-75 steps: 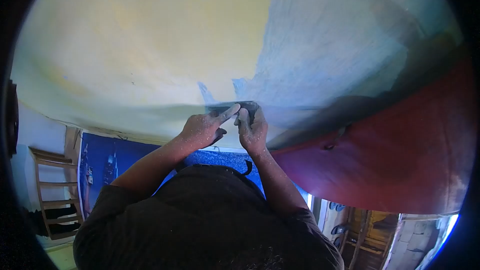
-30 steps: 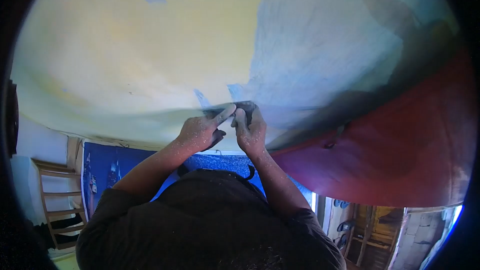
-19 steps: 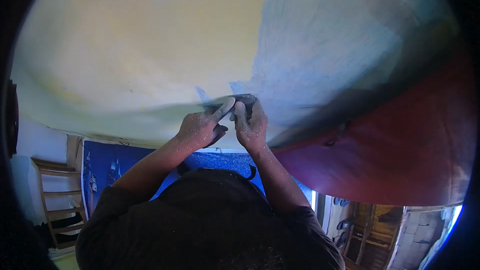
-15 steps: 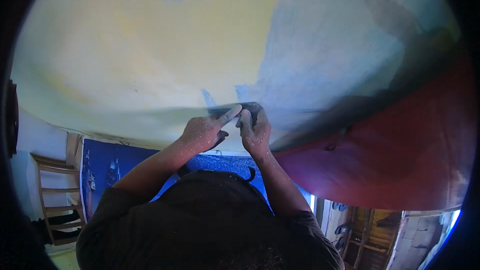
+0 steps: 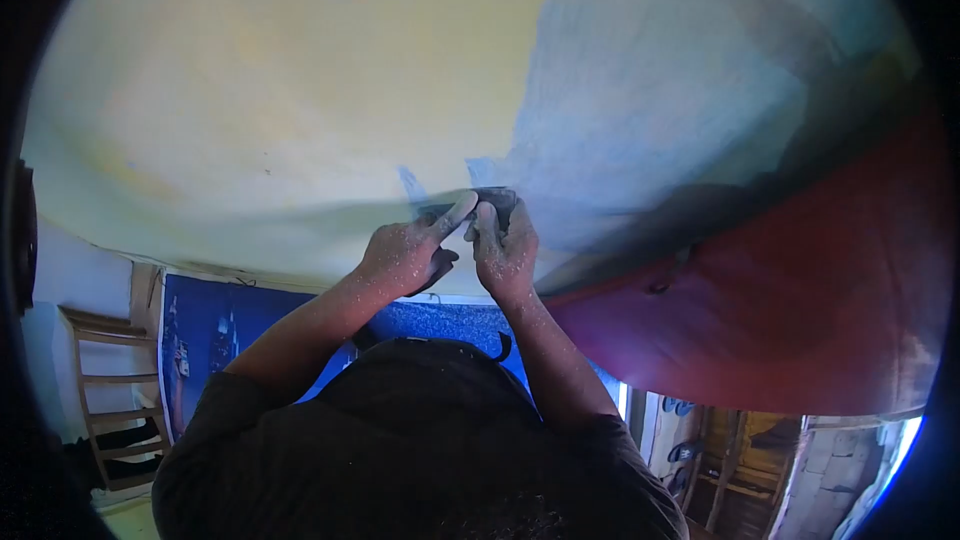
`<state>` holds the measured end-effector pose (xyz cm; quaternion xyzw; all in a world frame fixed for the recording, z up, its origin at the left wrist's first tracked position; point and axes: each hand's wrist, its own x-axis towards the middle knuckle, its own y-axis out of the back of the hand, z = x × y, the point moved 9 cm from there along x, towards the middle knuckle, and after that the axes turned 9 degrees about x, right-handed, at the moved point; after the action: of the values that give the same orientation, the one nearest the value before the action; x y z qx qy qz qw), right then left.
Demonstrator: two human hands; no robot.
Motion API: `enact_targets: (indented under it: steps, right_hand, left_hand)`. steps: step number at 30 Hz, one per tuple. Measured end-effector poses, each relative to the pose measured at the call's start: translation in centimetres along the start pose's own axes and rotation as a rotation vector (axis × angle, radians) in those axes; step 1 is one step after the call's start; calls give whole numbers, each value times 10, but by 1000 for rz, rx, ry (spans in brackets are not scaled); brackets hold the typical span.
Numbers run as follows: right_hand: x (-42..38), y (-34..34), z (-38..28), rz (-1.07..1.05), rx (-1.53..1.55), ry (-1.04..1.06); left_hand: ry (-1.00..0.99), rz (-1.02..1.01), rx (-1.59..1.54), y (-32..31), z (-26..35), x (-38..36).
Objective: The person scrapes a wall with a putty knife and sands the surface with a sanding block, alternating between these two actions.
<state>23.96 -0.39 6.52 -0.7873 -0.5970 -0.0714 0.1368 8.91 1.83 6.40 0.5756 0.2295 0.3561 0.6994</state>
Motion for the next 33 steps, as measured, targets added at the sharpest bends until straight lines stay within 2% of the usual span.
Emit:
enact_targets:
  steps: [5, 7, 10, 12, 13, 14, 16, 21, 25, 28, 30, 33]
  right_hand:
    - [2, 3, 7, 9, -26, -5]
    - [6, -5, -12, -4, -28, 43]
    - [4, -7, -22, -2, -86, 66]
    - [6, -6, -23, -15, -78, 88]
    - [4, 1, -8, -2, -80, -48]
    - [3, 1, -4, -9, -56, -56]
    - [3, 0, -2, -16, -8, -83]
    - [4, -1, -7, -1, -42, -60]
    - [8, -3, -6, 21, -9, 22]
    - [2, -3, -17, 11, -60, 51]
    - [4, -5, -17, 17, -13, 47]
    - [2, 2, 1, 19, -27, -93]
  left_hand:
    - [-51, 116, 8, 3, 1, 0]
    - [-61, 175, -21, 8, 2, -1]
    - [28, 46, -40, 8, -1, 0]
    - [-14, 65, 8, 9, -1, 1]
    - [-50, 104, 21, 5, -1, 0]
    - [-85, 142, 33, 2, 0, -1]
    - [-32, 74, 9, 6, -1, -1]
    - [-24, 19, -30, 7, -3, 2]
    - [-42, 119, 42, 11, 3, 0]
    - [12, -2, 12, 10, -2, 2]
    - [-38, 80, 5, 9, -2, 2]
    - [-90, 174, 25, 11, 3, 0]
